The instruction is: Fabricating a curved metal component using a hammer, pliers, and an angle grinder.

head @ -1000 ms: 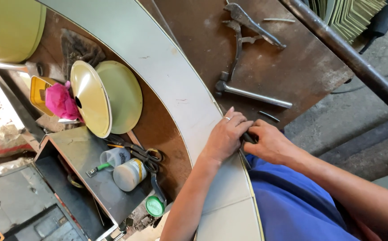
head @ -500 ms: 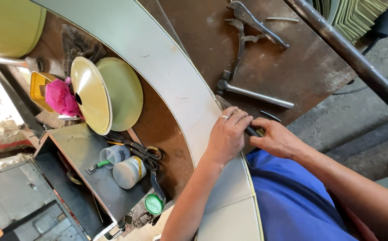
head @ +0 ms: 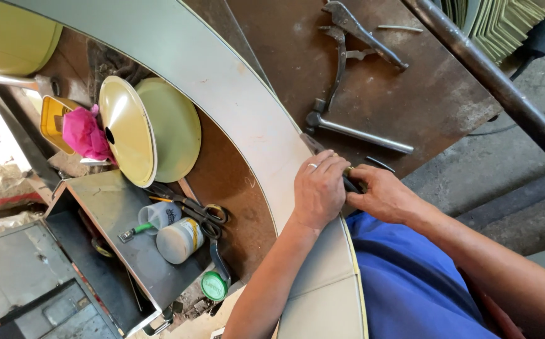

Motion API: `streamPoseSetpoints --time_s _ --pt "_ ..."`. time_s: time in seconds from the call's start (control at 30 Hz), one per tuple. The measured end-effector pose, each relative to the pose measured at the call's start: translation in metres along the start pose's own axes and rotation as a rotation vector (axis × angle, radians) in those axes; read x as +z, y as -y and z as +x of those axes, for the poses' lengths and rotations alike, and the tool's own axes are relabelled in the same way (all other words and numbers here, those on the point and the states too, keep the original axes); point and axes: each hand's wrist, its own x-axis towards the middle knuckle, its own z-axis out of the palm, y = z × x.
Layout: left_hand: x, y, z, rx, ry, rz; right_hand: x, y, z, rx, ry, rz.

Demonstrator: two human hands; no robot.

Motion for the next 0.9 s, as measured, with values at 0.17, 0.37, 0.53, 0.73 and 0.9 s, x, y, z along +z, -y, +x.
streamPoseSetpoints --time_s 0.17,0.37,0.53,0.73,0.9 --pt "0.004 0.007 -0.010 0.009 -0.063 -0.054 -0.003 0.012 -0.006 -0.080 -0.020 -0.153" --pt "-0.002 0.014 -0.009 0.062 0.074 -0.118 0.022 0.009 -0.013 -0.087 -0.048 -0.229" --pt "0.001 0.040 0.013 0.280 0.285 -0.320 0.028 0.019 -0.010 -0.145 0.016 -0.292" --pt "0.010 0.043 0.016 0.161 0.403 -0.380 0.033 0.021 -0.011 -0.163 0.006 -0.313" --pt "0.010 0.045 0.012 0.195 0.302 -0.430 -0.051 0.055 -0.010 -0.158 0.377 -0.222"
